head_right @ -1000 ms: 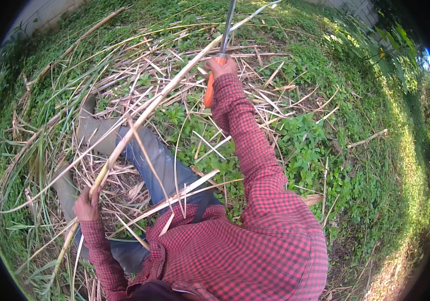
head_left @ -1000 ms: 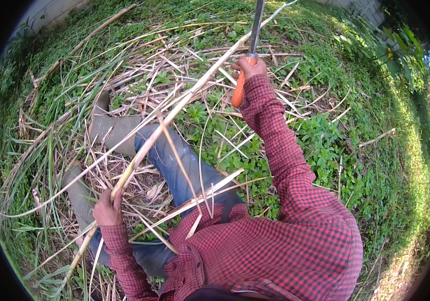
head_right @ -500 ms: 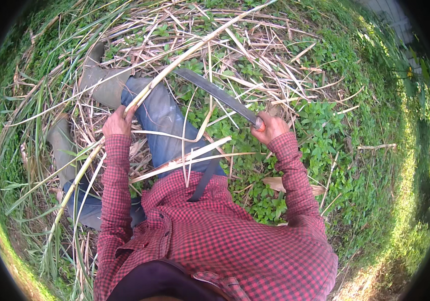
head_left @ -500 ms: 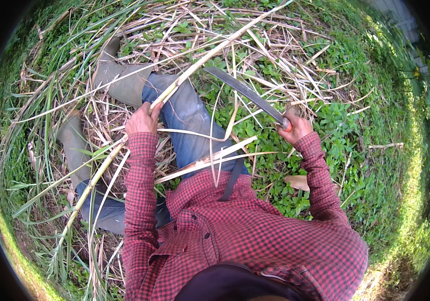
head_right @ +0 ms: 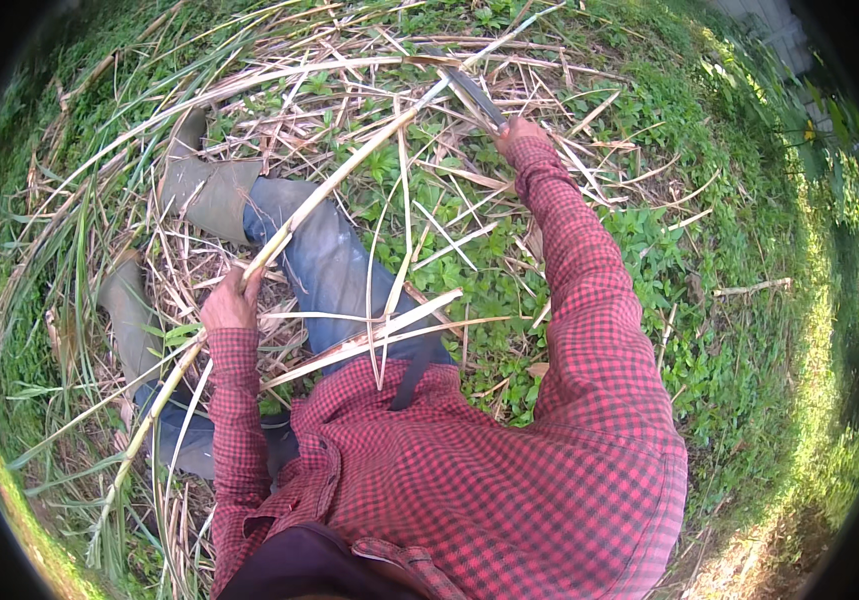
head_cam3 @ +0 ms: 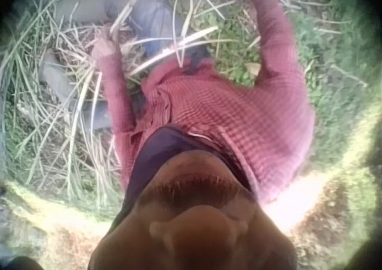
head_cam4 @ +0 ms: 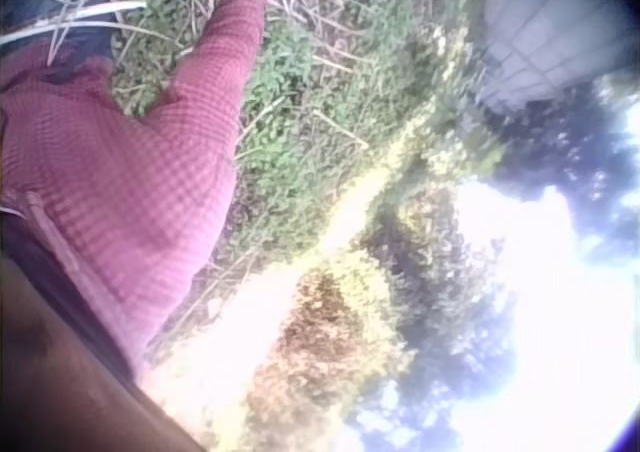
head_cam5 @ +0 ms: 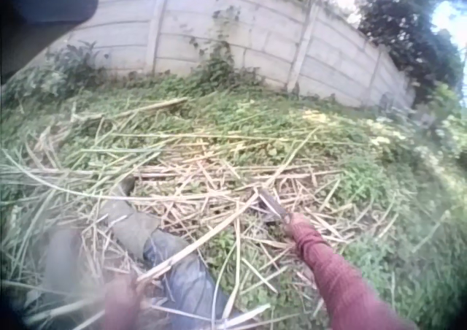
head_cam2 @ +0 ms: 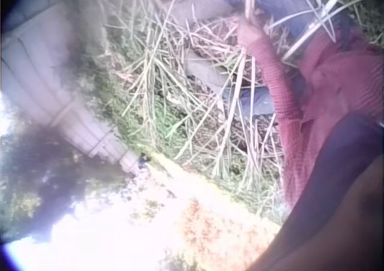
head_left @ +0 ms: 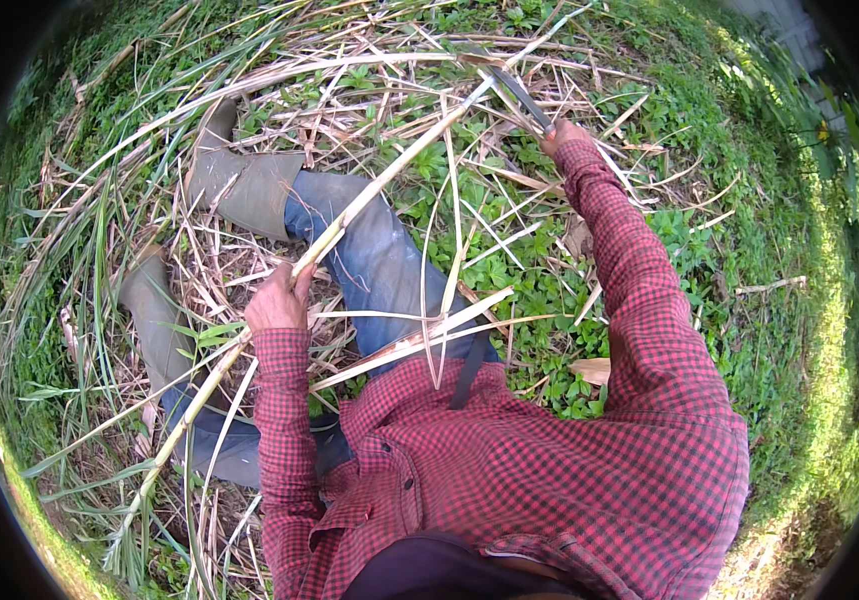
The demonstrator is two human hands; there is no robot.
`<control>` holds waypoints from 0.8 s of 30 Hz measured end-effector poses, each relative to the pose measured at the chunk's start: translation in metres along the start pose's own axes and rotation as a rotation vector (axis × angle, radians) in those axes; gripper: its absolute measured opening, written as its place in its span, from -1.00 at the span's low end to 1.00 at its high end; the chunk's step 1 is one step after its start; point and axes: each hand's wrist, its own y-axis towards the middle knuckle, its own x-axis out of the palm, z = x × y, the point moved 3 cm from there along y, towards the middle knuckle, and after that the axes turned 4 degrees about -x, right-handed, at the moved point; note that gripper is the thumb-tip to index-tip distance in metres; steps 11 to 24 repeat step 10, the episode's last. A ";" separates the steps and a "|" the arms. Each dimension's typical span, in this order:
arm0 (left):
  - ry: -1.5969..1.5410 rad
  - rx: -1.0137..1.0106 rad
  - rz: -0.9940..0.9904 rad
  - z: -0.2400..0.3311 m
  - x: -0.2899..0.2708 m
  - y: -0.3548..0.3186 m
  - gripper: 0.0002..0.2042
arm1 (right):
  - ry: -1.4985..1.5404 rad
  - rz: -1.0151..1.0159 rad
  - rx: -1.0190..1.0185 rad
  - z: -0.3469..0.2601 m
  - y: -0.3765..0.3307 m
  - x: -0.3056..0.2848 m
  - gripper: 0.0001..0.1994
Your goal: The person sits on the ground and uses a knife to cut long, thin sticks into smaller pieces. They repeatedly pick up sticks, position them, and slice them with the blade, accumulating a pile of cut fragments.
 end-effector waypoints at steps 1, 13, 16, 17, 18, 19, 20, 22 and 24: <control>-0.028 0.006 0.037 0.001 0.002 0.000 -0.64 | -0.043 -0.013 -0.020 0.000 0.000 -0.011 -0.64; 0.032 0.032 0.045 -0.042 -0.005 -0.020 -0.63 | 0.061 -0.083 0.076 0.027 0.060 0.021 -0.52; 0.032 0.032 0.045 -0.042 -0.005 -0.020 -0.63 | 0.061 -0.083 0.076 0.027 0.060 0.021 -0.52; 0.032 0.032 0.045 -0.042 -0.005 -0.020 -0.63 | 0.061 -0.083 0.076 0.027 0.060 0.021 -0.52; 0.032 0.032 0.045 -0.042 -0.005 -0.020 -0.63 | 0.061 -0.083 0.076 0.027 0.060 0.021 -0.52; 0.032 0.032 0.045 -0.042 -0.005 -0.020 -0.63 | 0.061 -0.083 0.076 0.027 0.060 0.021 -0.52; 0.032 0.032 0.045 -0.042 -0.005 -0.020 -0.63 | 0.061 -0.083 0.076 0.027 0.060 0.021 -0.52; 0.032 0.032 0.045 -0.042 -0.005 -0.020 -0.63 | 0.061 -0.083 0.076 0.027 0.060 0.021 -0.52; 0.032 0.032 0.045 -0.042 -0.005 -0.020 -0.63 | 0.061 -0.083 0.076 0.027 0.060 0.021 -0.52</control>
